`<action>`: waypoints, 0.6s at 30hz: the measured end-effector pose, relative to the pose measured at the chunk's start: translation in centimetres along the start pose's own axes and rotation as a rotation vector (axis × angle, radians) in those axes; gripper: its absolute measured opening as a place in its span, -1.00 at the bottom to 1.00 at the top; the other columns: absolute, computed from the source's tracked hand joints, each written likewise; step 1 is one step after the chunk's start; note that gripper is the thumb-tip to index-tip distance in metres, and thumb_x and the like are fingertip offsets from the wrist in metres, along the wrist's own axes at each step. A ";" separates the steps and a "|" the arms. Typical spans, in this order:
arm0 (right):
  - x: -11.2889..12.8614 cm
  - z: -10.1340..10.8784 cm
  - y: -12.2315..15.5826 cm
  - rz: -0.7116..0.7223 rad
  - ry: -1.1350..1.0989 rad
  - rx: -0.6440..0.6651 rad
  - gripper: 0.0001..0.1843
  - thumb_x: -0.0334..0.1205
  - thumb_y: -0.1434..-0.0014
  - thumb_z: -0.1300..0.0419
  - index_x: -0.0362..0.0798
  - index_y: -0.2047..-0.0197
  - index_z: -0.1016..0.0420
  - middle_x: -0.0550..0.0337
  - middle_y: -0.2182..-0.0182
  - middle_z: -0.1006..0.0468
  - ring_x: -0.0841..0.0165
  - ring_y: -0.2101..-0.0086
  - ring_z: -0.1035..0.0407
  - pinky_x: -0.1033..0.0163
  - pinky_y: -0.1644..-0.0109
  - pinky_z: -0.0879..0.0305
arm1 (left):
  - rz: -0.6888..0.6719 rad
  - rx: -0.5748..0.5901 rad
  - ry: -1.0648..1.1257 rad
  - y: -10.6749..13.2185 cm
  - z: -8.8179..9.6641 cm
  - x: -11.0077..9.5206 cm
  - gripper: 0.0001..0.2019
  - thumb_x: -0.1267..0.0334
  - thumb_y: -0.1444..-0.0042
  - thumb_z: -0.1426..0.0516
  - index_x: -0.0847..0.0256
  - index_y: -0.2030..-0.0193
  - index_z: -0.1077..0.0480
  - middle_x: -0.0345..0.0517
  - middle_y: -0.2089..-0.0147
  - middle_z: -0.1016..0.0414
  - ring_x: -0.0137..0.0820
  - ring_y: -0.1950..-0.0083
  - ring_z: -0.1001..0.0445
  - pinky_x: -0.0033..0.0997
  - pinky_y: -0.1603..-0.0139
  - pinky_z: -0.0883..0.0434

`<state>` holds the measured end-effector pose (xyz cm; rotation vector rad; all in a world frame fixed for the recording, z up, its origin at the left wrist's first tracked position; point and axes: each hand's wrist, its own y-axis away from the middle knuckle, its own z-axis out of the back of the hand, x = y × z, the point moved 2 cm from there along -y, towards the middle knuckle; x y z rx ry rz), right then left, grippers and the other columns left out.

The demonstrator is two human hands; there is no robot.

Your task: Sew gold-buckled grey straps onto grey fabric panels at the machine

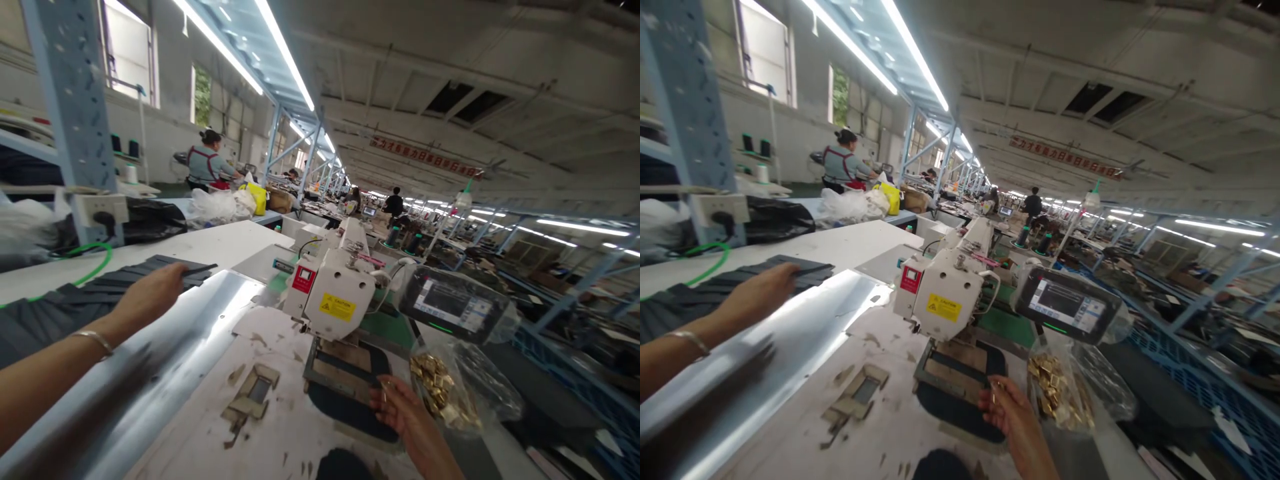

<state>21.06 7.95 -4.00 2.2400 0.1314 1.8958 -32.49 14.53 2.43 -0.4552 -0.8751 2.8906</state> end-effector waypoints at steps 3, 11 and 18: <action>0.3 0.2 0.0 0.030 -0.031 -0.004 -0.55 0.02 0.14 -0.46 -0.05 0.22 -0.55 0.07 0.31 -0.62 0.26 0.32 -0.50 0.25 0.34 -0.40 | 0.011 0.025 -0.043 0.8 -0.6 -6.5 -0.73 0.30 -0.21 0.10 0.13 0.08 -0.38 -0.08 0.22 -0.55 -0.24 0.28 -0.53 -0.33 0.31 -0.36; 1.2 -1.3 1.4 0.009 0.151 -0.007 -0.54 0.04 0.12 -0.38 -0.08 0.23 -0.43 0.15 0.51 -0.54 0.46 0.55 -0.24 0.45 0.59 0.14 | -0.396 0.279 0.176 6.5 -4.3 -24.4 -0.83 0.31 -0.24 0.02 0.19 0.08 -0.33 -0.13 0.33 -0.55 -0.31 0.33 -0.56 -0.37 0.28 -0.44; 1.3 -2.3 1.9 -0.078 0.128 0.023 -0.73 -0.11 0.12 -0.26 -0.06 0.35 -0.38 0.17 0.47 -0.51 0.46 0.51 -0.24 0.42 0.56 0.09 | -0.535 0.479 0.229 7.4 -7.1 -31.2 -0.84 0.43 -0.28 0.04 0.24 0.05 -0.27 -0.04 0.18 -0.50 -0.31 0.21 -0.56 -0.36 0.21 -0.49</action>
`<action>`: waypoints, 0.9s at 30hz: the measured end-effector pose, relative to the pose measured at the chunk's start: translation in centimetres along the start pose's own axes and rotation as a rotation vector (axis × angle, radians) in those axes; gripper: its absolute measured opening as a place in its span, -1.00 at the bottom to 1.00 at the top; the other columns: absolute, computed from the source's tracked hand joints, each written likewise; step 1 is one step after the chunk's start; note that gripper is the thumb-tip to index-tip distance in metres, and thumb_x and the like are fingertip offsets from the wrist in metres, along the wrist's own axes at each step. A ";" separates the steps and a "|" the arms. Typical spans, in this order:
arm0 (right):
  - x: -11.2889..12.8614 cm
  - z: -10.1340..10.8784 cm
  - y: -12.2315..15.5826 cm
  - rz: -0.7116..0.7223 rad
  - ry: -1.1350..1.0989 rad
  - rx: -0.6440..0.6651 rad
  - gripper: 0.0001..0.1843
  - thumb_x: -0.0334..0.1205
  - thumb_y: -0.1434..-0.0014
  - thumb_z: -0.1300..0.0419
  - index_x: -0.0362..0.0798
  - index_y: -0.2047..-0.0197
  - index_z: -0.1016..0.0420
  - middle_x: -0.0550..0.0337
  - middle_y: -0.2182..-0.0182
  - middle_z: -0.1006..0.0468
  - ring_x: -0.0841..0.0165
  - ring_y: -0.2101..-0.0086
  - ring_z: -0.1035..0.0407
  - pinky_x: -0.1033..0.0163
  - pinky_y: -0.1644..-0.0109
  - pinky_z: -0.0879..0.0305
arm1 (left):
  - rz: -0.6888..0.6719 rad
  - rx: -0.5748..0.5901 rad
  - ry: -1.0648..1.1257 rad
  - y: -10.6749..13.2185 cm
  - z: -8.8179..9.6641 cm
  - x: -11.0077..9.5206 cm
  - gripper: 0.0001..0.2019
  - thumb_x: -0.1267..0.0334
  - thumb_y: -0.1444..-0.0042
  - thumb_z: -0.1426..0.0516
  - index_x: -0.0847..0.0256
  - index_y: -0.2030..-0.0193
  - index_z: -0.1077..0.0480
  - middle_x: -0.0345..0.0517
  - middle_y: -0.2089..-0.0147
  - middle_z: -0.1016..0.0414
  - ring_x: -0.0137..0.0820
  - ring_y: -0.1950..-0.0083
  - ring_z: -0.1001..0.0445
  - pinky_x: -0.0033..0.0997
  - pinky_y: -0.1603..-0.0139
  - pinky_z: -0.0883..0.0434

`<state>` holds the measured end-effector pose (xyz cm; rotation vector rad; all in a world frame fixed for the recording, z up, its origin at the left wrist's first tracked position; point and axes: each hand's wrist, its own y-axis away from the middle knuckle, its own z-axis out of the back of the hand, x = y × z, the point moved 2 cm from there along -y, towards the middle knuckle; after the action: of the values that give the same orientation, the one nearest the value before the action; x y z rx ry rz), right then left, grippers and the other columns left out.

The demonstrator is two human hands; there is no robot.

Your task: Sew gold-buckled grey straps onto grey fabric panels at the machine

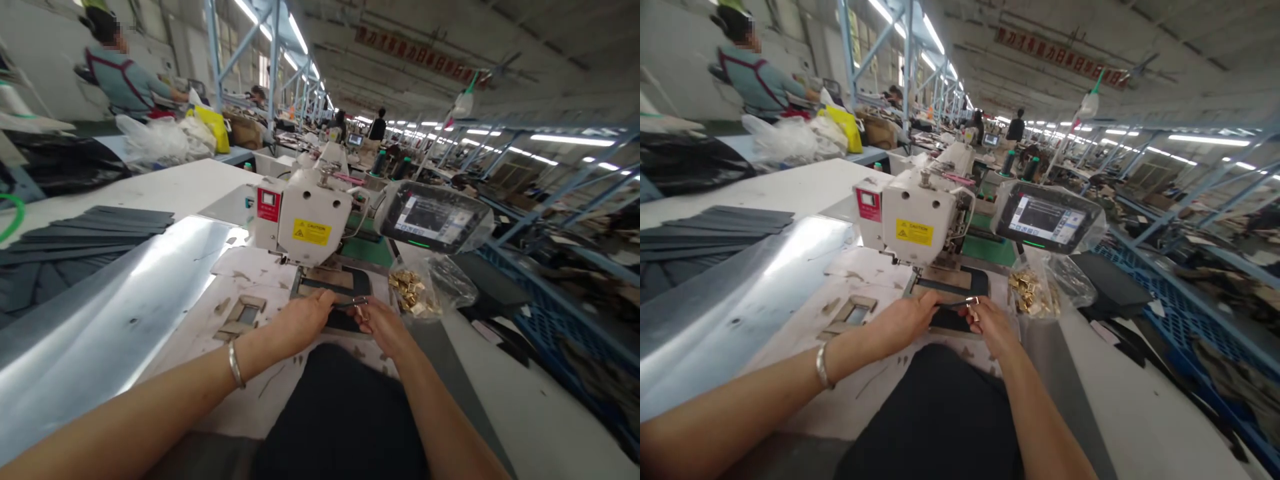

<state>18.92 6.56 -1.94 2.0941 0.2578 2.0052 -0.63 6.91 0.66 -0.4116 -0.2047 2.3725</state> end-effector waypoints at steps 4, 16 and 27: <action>-0.2 -0.1 0.0 0.081 0.092 0.034 -0.76 -0.12 0.02 -0.16 -0.03 0.26 -0.37 0.19 0.42 -0.51 0.41 0.47 -0.27 0.37 0.53 0.01 | -0.009 0.023 -0.105 -0.7 -0.3 -0.9 -0.78 0.51 -0.23 0.02 0.22 0.03 -0.25 -0.05 0.23 -0.49 -0.25 0.22 -0.56 -0.35 0.29 -0.48; 0.0 0.4 -0.9 0.330 0.823 0.003 -0.81 -0.11 -0.23 0.00 0.01 0.31 -0.35 0.27 0.56 -0.45 0.37 0.49 -0.36 0.30 0.36 -0.21 | -0.117 -0.079 -0.144 -3.2 -2.6 -1.6 -0.78 0.37 -0.32 0.03 0.32 0.01 -0.38 0.07 0.03 -0.51 -0.22 -0.03 -0.46 -0.18 -0.11 -0.35; 3.7 0.6 -5.6 -0.148 0.700 0.043 -0.73 -0.03 -0.09 -0.19 -0.04 0.43 -0.28 0.41 0.72 -0.22 0.55 0.70 -0.06 0.45 0.61 0.18 | 0.015 -0.066 -0.108 -2.8 -6.4 0.9 -0.37 -0.06 -0.32 0.04 0.38 -0.35 -0.14 0.06 -0.37 -0.19 -0.16 -0.38 -0.16 -0.13 -0.37 -0.11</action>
<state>19.91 12.96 -0.03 1.2644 0.5527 2.5695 2.74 9.80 -4.79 -0.3175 -0.3316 2.4098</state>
